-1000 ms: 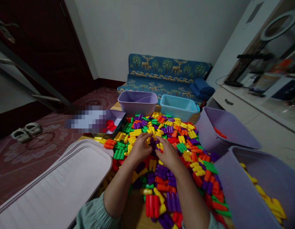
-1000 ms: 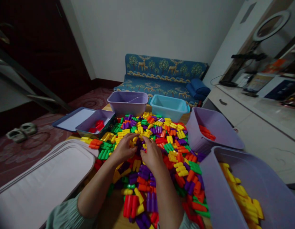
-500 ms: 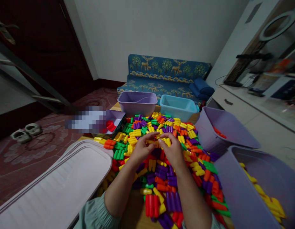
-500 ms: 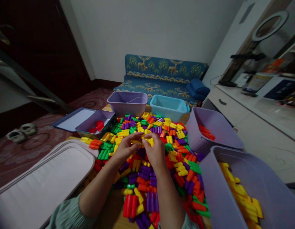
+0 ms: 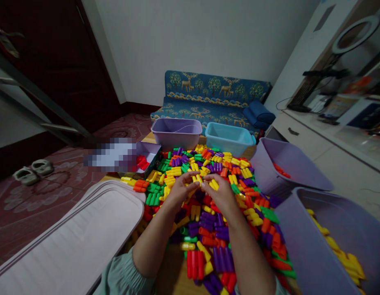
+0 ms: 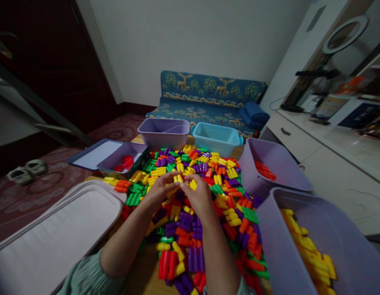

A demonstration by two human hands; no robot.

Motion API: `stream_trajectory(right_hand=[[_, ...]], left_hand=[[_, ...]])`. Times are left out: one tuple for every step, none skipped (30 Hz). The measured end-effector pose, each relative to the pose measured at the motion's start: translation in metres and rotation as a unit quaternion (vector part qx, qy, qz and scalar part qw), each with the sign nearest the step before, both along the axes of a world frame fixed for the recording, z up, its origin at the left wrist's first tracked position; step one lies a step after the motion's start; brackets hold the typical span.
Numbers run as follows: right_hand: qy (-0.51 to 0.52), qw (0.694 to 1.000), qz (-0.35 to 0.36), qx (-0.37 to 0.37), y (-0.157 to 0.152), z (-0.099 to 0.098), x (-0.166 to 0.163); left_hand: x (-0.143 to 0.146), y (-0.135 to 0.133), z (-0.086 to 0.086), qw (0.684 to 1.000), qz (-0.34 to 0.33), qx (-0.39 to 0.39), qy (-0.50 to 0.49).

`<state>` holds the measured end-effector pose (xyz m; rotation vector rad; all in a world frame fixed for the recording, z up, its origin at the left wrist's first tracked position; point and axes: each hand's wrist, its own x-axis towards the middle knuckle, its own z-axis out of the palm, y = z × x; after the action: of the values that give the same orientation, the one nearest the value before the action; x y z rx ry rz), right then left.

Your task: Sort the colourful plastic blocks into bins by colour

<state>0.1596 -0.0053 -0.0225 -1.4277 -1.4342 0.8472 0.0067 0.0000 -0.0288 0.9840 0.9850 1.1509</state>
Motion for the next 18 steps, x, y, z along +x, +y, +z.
stream_trajectory(right_hand=[[-0.003, 1.0, -0.011, 0.008, 0.001, 0.0, 0.002], [-0.014, 0.999, -0.024, 0.015, 0.001, 0.001, 0.005], [-0.035, 0.998, -0.037, 0.021, 0.002, 0.002, 0.007], [-0.062, 0.997, -0.042, 0.022, 0.002, 0.004, 0.01], [-0.09, 0.995, -0.041, 0.02, 0.002, 0.005, 0.012], [-0.116, 0.993, -0.031, 0.017, 0.002, 0.006, 0.013], [-0.138, 0.99, -0.018, 0.02, 0.002, 0.007, 0.013], [-0.157, 0.987, -0.002, 0.03, 0.001, 0.008, 0.012], [-0.171, 0.984, 0.014, 0.043, 0.0, 0.009, 0.01], [-0.179, 0.982, 0.031, 0.057, -0.002, 0.01, 0.007], [-0.185, 0.979, 0.049, 0.067, -0.004, 0.011, 0.003], [-0.193, 0.976, 0.066, 0.072, -0.006, 0.011, 0.0], [-0.207, 0.972, 0.081, 0.073, -0.008, 0.012, -0.004], [-0.226, 0.967, 0.09, 0.073, -0.01, 0.012, -0.007], [-0.249, 0.961, 0.095, 0.073, -0.012, 0.012, -0.009], [-0.27, 0.955, 0.096, 0.073, -0.013, 0.012, -0.011], [-0.285, 0.951, 0.094, 0.072, -0.014, 0.011, -0.012], [-0.291, 0.949, 0.094, 0.07, -0.014, 0.011, -0.013]], left_hand=[[0.0, 0.0, 0.001, 0.999, 0.011, -0.031, -0.022], [-0.001, 0.0, 0.003, 0.997, 0.021, -0.063, -0.049], [-0.001, 0.0, 0.004, 0.992, 0.031, -0.093, -0.082], [-0.002, 0.001, 0.006, 0.985, 0.04, -0.116, -0.119], [-0.003, 0.001, 0.008, 0.978, 0.043, -0.133, -0.157], [-0.004, 0.002, 0.01, 0.969, 0.039, -0.147, -0.195], [-0.005, 0.002, 0.012, 0.959, 0.029, -0.161, -0.229], [-0.006, 0.003, 0.013, 0.95, 0.013, -0.175, -0.259], [-0.007, 0.003, 0.015, 0.941, -0.006, -0.19, -0.282], [-0.008, 0.003, 0.016, 0.933, -0.026, -0.2, -0.299], [-0.009, 0.003, 0.017, 0.926, -0.045, -0.206, -0.313], [-0.01, 0.002, 0.018, 0.921, -0.062, -0.207, -0.324], [-0.01, 0.002, 0.018, 0.917, -0.078, -0.206, -0.333], [-0.01, 0.001, 0.018, 0.913, -0.093, -0.204, -0.34], [-0.01, 0.001, 0.018, 0.911, -0.107, -0.202, -0.342], [-0.01, 0.001, 0.018, 0.911, -0.119, -0.199, -0.341], [-0.009, 0.0, 0.017, 0.911, -0.13, -0.195, -0.34], [-0.009, 0.0, 0.015, 0.912, -0.137, -0.189, -0.338]])
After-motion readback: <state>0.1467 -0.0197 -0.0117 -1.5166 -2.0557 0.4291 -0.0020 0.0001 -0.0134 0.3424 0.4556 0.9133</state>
